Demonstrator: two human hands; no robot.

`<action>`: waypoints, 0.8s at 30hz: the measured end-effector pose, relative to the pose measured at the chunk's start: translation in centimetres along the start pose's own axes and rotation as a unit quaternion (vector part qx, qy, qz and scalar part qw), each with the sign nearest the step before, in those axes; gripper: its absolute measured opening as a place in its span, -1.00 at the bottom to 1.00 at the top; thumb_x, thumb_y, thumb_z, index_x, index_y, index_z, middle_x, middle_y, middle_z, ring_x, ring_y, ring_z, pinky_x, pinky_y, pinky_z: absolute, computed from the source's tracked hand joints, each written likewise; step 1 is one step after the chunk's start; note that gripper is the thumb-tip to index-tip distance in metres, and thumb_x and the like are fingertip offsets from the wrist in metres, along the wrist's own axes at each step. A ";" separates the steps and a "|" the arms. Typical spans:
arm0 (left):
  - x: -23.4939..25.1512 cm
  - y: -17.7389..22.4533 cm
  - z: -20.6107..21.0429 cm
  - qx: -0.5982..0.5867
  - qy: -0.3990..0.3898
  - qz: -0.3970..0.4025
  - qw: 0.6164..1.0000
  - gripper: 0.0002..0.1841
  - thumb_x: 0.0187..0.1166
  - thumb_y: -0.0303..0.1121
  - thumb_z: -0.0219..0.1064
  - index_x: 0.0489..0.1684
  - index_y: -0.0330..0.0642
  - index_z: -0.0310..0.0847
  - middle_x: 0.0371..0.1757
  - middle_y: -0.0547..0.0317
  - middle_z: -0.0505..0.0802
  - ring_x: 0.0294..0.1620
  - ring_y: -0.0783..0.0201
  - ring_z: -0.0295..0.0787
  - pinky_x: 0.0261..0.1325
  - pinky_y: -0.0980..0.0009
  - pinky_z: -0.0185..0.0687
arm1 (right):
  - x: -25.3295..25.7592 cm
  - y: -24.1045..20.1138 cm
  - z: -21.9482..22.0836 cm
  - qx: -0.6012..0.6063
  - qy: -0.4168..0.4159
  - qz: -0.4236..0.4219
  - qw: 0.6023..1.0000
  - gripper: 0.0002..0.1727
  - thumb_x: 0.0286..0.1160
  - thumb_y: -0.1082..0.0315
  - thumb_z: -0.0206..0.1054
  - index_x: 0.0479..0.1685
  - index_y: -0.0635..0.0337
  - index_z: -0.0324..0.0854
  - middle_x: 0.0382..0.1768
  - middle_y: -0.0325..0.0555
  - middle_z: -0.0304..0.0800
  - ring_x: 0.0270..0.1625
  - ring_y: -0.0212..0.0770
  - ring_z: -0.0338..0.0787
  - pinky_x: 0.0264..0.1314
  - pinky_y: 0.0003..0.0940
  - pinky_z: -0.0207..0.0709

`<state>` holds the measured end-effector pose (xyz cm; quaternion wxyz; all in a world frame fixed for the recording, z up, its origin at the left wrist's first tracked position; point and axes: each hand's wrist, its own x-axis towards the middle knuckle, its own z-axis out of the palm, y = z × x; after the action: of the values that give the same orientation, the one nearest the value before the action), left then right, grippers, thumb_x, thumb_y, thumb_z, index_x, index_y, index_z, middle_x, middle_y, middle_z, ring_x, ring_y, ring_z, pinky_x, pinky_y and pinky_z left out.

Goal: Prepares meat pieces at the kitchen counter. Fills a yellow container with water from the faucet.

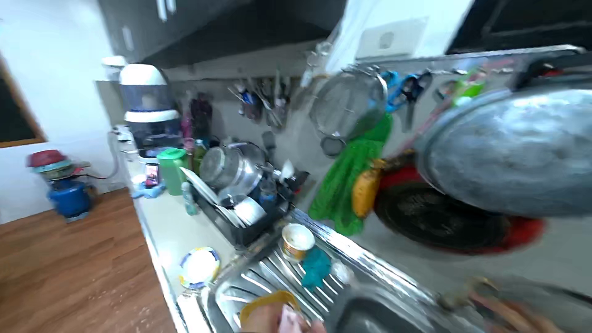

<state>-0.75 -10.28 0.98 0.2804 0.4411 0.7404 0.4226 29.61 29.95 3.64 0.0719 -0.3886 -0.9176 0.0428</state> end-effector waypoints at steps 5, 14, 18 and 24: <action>0.2 -3.0 -1.9 -0.031 -0.048 0.027 0.998 -0.42 0.15 -0.17 0.74 0.22 -0.02 0.72 -0.01 0.32 0.93 0.01 0.37 0.88 0.17 0.19 0.86 | -1.2 0.4 0.5 0.036 0.149 -0.086 0.984 -0.58 0.36 0.37 0.58 0.27 0.09 0.78 0.22 0.31 0.77 0.20 0.39 0.78 0.18 0.45 0.59; 0.8 -3.5 -2.7 0.002 -0.050 0.038 0.998 -0.36 0.05 0.02 0.75 0.18 0.01 0.74 -0.05 0.29 0.93 -0.03 0.32 0.90 0.12 0.17 0.87 | -1.8 0.4 0.8 0.027 0.222 -0.001 0.975 -0.70 0.57 0.15 0.40 0.08 0.14 0.80 0.06 0.14 0.80 -0.08 0.09 0.86 -0.02 0.11 0.76; 0.6 -3.7 -2.9 -0.007 -0.043 0.034 0.998 -0.40 0.06 0.03 0.74 0.14 0.06 0.76 -0.05 0.35 0.93 -0.02 0.36 0.89 0.12 0.22 0.88 | -5.5 -2.9 2.5 0.270 0.254 0.171 0.913 -0.58 0.65 0.14 0.38 0.38 0.11 0.63 0.23 0.03 0.80 0.02 -0.01 0.87 0.06 0.06 0.77; 1.2 -3.3 -2.7 -0.041 -0.063 0.013 0.997 -0.49 0.16 -0.07 0.73 0.13 0.11 0.78 -0.02 0.38 0.93 0.02 0.35 0.88 0.17 0.21 0.86 | -14.9 -5.0 17.9 0.198 -0.260 0.112 0.939 -0.34 0.41 0.02 0.49 0.57 -0.04 0.58 0.52 0.13 0.62 0.53 0.26 0.59 0.56 0.49 0.34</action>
<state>-4.80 -11.03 -0.60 0.3390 0.4647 0.6973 0.4277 33.35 15.38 -14.85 -0.0989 -0.4418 -0.8282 0.3305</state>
